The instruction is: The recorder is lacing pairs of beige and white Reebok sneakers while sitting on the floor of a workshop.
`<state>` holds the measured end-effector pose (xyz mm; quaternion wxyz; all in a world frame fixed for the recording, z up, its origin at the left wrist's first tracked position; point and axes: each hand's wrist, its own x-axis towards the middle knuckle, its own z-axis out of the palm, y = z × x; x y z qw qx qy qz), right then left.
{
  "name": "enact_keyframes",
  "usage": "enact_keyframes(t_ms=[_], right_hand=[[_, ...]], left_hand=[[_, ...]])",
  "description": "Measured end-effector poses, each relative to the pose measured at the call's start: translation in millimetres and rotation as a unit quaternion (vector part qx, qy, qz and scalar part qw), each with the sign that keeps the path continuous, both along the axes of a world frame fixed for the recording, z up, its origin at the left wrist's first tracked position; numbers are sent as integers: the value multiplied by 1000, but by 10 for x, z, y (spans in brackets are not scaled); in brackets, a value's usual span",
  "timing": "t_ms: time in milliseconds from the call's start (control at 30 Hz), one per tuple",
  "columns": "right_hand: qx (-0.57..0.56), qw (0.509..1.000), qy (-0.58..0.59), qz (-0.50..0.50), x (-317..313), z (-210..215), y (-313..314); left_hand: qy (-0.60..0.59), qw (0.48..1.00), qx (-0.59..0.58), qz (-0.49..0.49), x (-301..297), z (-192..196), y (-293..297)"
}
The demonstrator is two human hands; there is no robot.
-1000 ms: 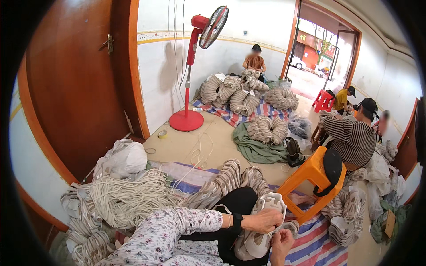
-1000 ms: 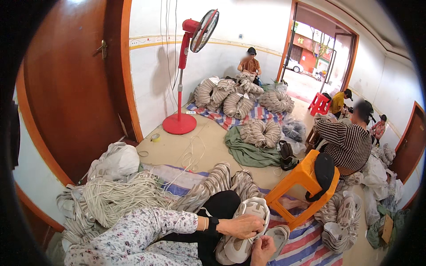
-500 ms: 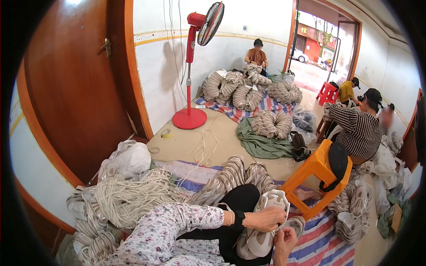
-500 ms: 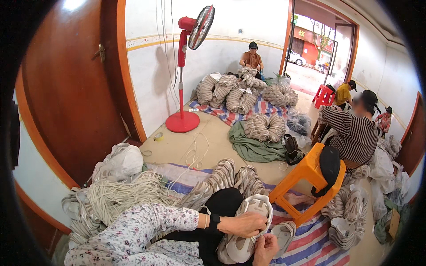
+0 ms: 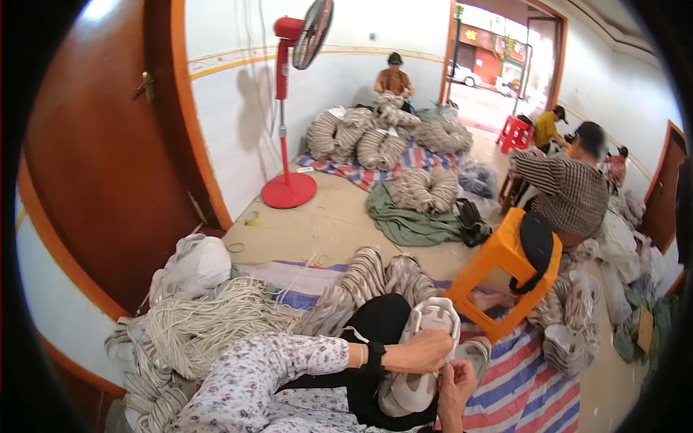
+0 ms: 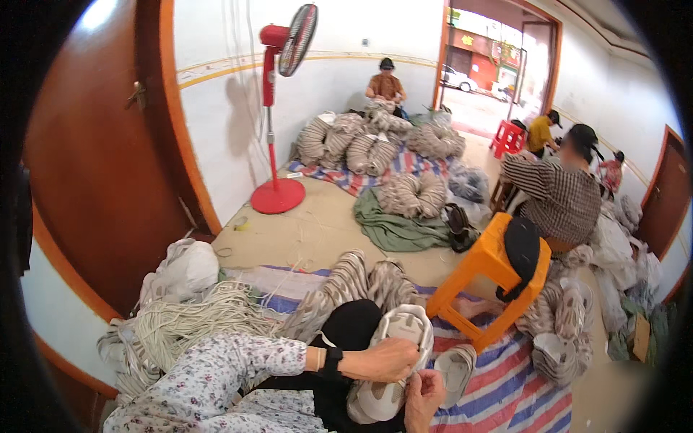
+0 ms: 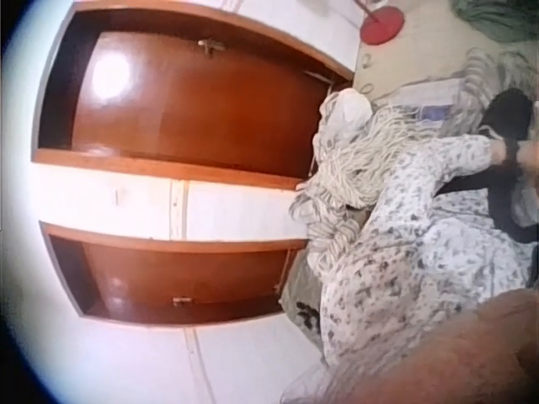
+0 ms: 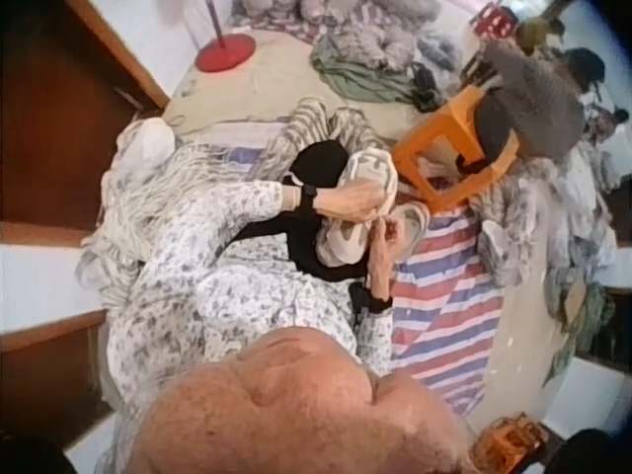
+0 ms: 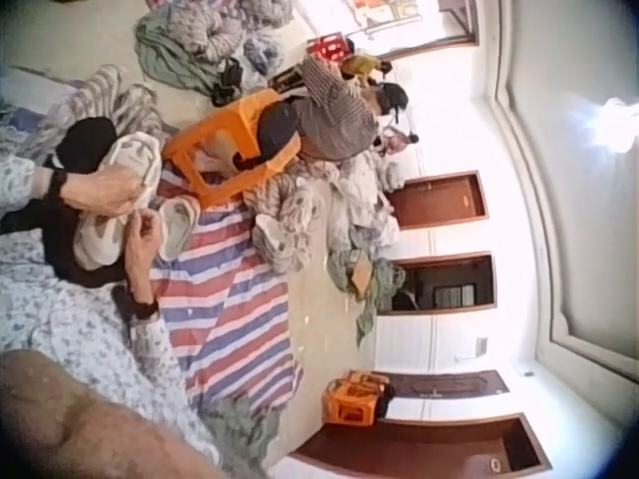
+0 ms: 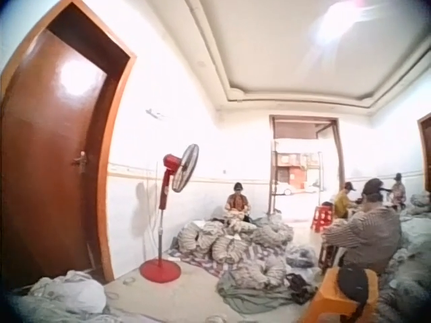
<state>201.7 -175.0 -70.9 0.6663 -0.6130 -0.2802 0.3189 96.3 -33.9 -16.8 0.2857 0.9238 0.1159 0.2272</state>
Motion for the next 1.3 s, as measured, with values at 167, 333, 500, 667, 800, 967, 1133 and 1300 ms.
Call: enact_keyframes(t_ms=[167,333,500,667,800,967,1133,1300], right_hand=[[3,1000,26,15,-117,203,-49],[-22,998,-56,26,-22,115,-65],[-31,998,-29,40,41,293,72],[25,999,-23,36,432,481,137],[0,998,-68,16,985,473,267],[10,985,-158,68,890,551,538],[47,874,-465,135,378,858,262],[33,878,-456,145,77,737,235]], left_hand=[[41,998,9,55,-70,44,-133],[12,993,47,106,-152,51,-69],[-82,974,119,172,-419,334,363],[-38,944,163,286,-1256,431,1286],[31,895,219,387,-2379,469,2098],[168,765,282,554,-4045,717,2652],[222,705,248,626,-4705,801,2621],[98,842,119,517,-3823,266,2265]])
